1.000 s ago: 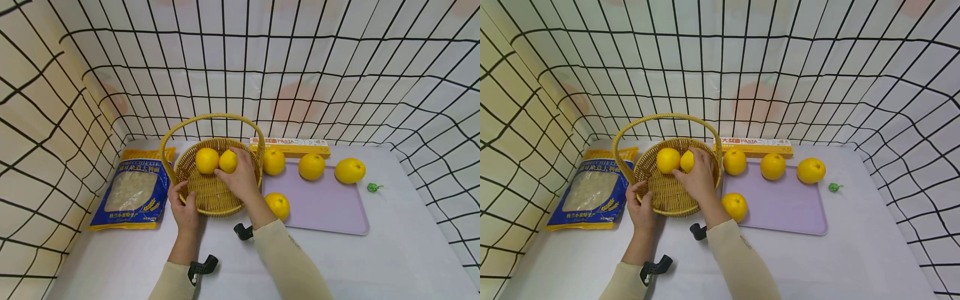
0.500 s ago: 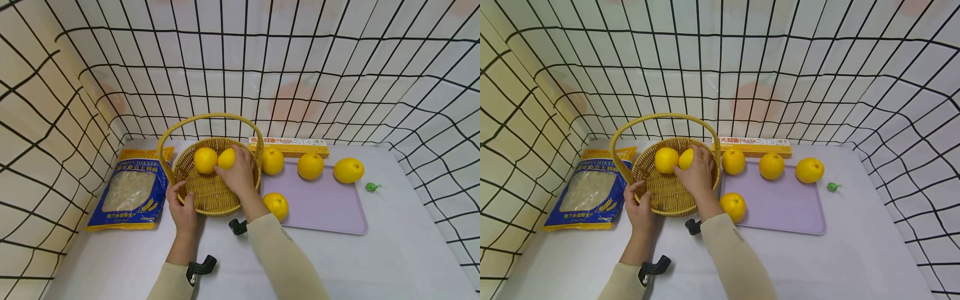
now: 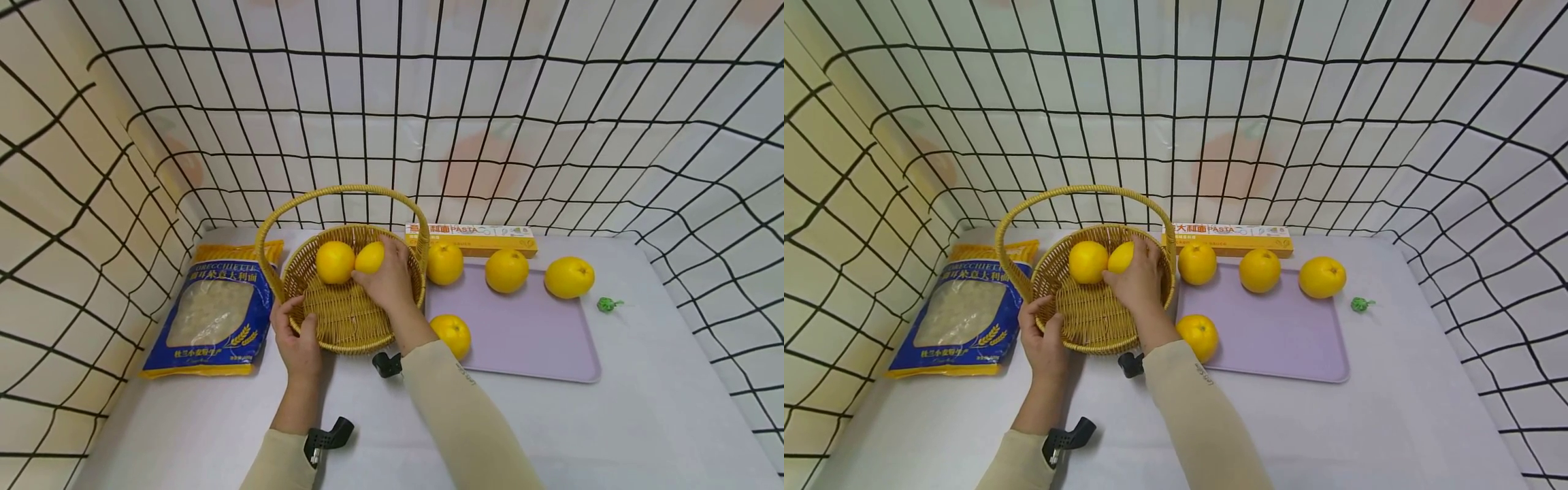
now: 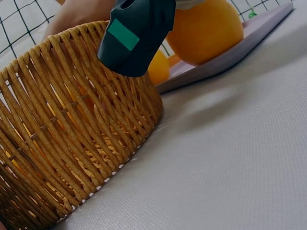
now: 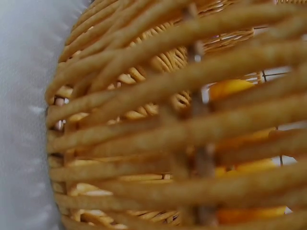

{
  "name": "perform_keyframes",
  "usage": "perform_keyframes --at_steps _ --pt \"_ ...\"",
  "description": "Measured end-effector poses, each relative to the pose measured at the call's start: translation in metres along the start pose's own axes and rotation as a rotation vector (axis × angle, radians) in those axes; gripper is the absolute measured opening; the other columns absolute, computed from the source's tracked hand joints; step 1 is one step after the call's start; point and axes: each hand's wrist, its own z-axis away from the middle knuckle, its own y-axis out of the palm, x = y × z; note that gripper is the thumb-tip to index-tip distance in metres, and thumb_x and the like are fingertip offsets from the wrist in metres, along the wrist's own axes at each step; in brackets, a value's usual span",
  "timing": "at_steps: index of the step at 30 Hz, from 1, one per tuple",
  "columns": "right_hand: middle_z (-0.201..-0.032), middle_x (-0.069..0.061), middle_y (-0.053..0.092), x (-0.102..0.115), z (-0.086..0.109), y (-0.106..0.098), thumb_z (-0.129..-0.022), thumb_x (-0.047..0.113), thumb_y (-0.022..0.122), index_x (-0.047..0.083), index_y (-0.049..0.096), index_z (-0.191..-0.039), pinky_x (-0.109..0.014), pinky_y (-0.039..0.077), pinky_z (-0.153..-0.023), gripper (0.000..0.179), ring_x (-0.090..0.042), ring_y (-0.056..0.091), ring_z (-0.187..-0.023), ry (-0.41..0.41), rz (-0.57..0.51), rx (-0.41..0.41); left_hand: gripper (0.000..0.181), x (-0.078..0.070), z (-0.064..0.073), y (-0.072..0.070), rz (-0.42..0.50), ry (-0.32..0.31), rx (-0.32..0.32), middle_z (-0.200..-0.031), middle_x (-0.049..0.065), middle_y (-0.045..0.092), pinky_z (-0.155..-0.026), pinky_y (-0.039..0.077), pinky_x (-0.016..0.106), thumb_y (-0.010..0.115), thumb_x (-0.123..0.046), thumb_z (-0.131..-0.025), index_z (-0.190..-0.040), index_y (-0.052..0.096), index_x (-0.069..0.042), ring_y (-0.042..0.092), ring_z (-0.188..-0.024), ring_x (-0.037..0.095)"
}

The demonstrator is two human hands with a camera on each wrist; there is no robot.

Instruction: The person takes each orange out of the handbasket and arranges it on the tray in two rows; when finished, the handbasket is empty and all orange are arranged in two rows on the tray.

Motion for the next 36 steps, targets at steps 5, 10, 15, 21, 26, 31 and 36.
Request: perform_keyframes --at_steps 5,10,15,21,26,31,36 --pt "-0.162 -0.011 0.024 -0.002 -0.0001 0.0001 -0.082 0.022 0.085 0.019 0.037 -0.156 -0.056 0.045 -0.11 0.088 -0.042 0.05 -0.134 0.008 -0.031 0.012 0.034 0.0004 0.0003 0.0001 0.0 -0.002 0.0 -0.163 0.012 0.029 -0.126 0.021 0.04 0.053 0.008 -0.089 -0.123 0.054 0.01 0.025 -0.153 0.029" --pt "-0.16 -0.013 0.022 -0.0022 0.0011 0.0 -0.082 0.022 0.085 0.023 0.04 -0.154 -0.056 0.048 -0.105 0.085 -0.044 0.054 -0.127 0.043 -0.027 0.012 0.033 0.0012 0.0008 -0.0001 0.0 -0.005 -0.003 -0.162 0.012 0.03 -0.123 0.023 0.031 0.054 0.008 -0.089 -0.122 0.055 0.008 0.025 -0.152 0.026" --pt "-0.158 -0.014 0.022 -0.0023 0.0015 0.0002 -0.082 0.021 0.085 0.024 0.042 -0.152 -0.057 0.048 -0.105 0.083 -0.046 0.054 -0.125 0.056 -0.015 0.006 0.034 -0.0002 0.001 0.0001 -0.003 -0.008 0.003 -0.162 0.011 0.03 -0.126 0.022 0.038 0.054 0.007 -0.089 -0.122 0.056 0.007 0.025 -0.152 0.027" --pt "-0.157 -0.015 0.023 -0.0024 0.0021 -0.0002 -0.082 0.019 0.084 0.024 0.043 -0.15 -0.059 0.047 -0.105 0.079 -0.047 0.053 -0.126 0.054 -0.007 0.012 0.034 -0.0017 0.0009 0.0004 -0.01 -0.002 0.012 -0.163 0.012 0.029 -0.127 0.019 0.05 0.053 0.007 -0.089 -0.123 0.055 0.006 0.024 -0.153 0.03" --pt "-0.157 -0.016 0.027 -0.0021 0.0027 -0.0002 -0.083 0.019 0.083 0.025 0.043 -0.15 -0.059 0.047 -0.105 0.078 -0.047 0.052 -0.128 0.053 -0.012 0.018 0.034 -0.0022 0.001 0.0001 -0.013 0.002 0.009 -0.163 0.012 0.029 -0.127 0.019 0.049 0.053 0.007 -0.089 -0.123 0.055 0.006 0.024 -0.153 0.03" --pt "-0.155 -0.015 0.03 -0.0017 0.0029 0.0004 -0.083 0.021 0.083 0.026 0.043 -0.15 -0.059 0.046 -0.105 0.077 -0.046 0.052 -0.128 0.054 -0.012 0.01 0.033 -0.0024 0.001 0.0001 -0.006 0.005 0.003 -0.162 0.013 0.03 -0.126 0.021 0.041 0.054 0.007 -0.089 -0.122 0.056 0.007 0.025 -0.152 0.029" --pt "-0.156 -0.014 0.03 -0.0011 0.0043 0.0004 -0.084 0.022 0.082 0.025 0.043 -0.151 -0.059 0.048 -0.104 0.078 -0.044 0.053 -0.128 0.031 -0.025 -0.008 0.034 -0.0018 0.0009 -0.0001 -0.007 0.011 0.002 -0.162 0.013 0.031 -0.122 0.023 0.028 0.054 0.007 -0.089 -0.122 0.055 0.009 0.026 -0.152 0.029"
